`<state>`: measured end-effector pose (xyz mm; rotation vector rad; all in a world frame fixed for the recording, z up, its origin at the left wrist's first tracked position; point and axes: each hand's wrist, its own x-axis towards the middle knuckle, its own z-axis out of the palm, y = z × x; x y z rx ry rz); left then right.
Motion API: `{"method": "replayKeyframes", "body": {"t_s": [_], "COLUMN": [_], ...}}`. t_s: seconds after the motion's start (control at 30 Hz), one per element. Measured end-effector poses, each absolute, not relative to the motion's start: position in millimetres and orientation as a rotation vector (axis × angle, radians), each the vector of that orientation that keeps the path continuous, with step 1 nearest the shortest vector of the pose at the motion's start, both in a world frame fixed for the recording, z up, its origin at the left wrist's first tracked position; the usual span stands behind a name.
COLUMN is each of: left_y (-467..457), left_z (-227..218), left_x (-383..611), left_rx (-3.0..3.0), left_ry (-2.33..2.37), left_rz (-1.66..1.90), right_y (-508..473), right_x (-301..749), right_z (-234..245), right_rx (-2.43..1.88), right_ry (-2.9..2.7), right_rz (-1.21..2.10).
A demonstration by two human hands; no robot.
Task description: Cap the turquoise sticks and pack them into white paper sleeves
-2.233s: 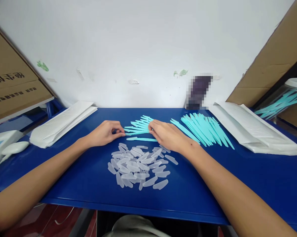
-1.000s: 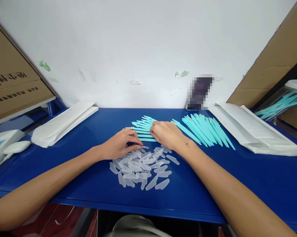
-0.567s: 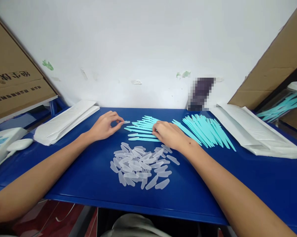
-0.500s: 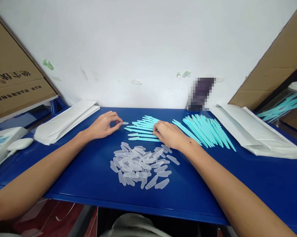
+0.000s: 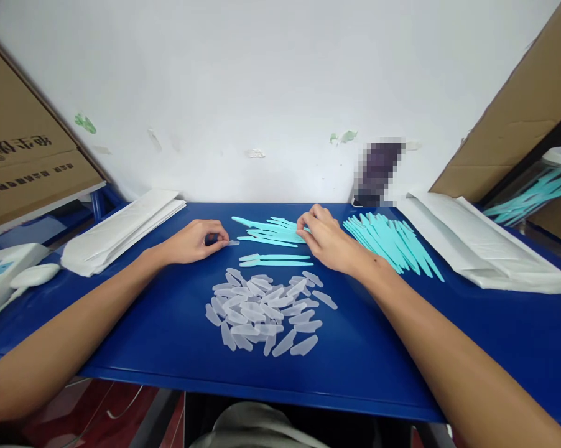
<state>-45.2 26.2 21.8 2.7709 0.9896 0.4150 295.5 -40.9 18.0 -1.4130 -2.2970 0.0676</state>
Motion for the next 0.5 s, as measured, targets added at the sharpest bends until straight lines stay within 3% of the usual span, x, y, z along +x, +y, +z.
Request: {"method": "replayKeyframes", "body": {"t_s": [0.5], "left_y": [20.7], "left_z": [13.0], "left_x": [-31.8], "left_rx": [2.549], "left_ry": [1.030], "left_rz": [0.514], "right_y": [-40.8], "right_x": [298.9], "right_z": [21.5], "right_rx": [-1.570], "right_ry": [-2.392], "right_rz": [-0.080]}}
